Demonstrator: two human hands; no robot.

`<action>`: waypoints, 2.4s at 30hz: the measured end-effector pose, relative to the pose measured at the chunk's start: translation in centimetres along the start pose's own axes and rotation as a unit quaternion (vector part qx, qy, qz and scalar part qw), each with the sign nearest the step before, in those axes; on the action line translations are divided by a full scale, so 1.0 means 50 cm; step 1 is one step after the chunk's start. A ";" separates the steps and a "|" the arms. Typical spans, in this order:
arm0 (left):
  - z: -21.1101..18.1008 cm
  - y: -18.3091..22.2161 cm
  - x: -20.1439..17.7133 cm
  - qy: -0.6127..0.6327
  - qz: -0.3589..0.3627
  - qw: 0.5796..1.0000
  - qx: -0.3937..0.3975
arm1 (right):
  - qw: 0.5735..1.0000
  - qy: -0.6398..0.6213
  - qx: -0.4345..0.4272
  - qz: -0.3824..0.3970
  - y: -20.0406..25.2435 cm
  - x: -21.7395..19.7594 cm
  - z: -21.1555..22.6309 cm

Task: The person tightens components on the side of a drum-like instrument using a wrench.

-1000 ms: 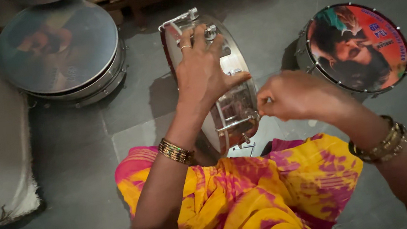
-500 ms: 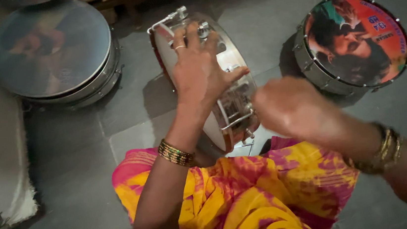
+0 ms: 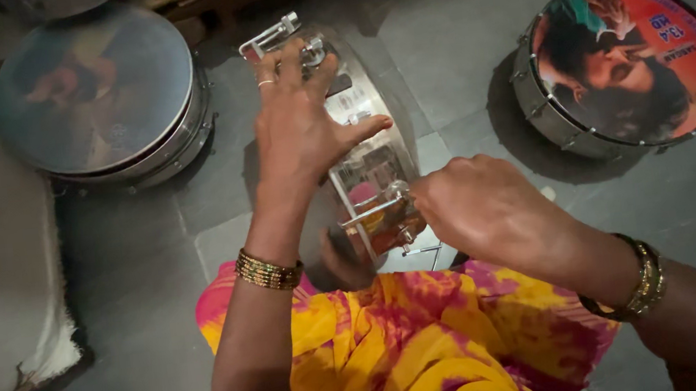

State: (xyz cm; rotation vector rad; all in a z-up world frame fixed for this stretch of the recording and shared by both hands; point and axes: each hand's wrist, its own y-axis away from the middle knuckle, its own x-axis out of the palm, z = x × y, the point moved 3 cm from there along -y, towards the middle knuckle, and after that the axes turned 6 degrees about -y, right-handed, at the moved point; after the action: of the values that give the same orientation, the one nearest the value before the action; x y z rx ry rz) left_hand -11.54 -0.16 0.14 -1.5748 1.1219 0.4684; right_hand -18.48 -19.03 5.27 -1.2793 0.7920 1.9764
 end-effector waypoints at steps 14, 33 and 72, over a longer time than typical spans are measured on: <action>0.017 -0.013 -0.002 -0.028 -0.038 0.998 0.034 | 0.988 0.111 -0.018 -0.102 0.040 0.064 0.006; 0.028 -0.060 0.024 0.033 0.029 0.999 -0.013 | 0.937 0.043 -0.045 -0.344 0.074 0.230 -0.066; -0.056 0.008 0.019 0.017 -0.020 0.999 0.025 | 0.961 0.013 0.217 0.170 -0.012 -0.058 -0.045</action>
State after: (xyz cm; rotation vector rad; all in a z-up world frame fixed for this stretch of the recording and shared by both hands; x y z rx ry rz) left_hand -12.14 -3.08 0.12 -1.5642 1.1179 0.3866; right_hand -15.90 -20.94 7.09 -0.9547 1.4468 1.8901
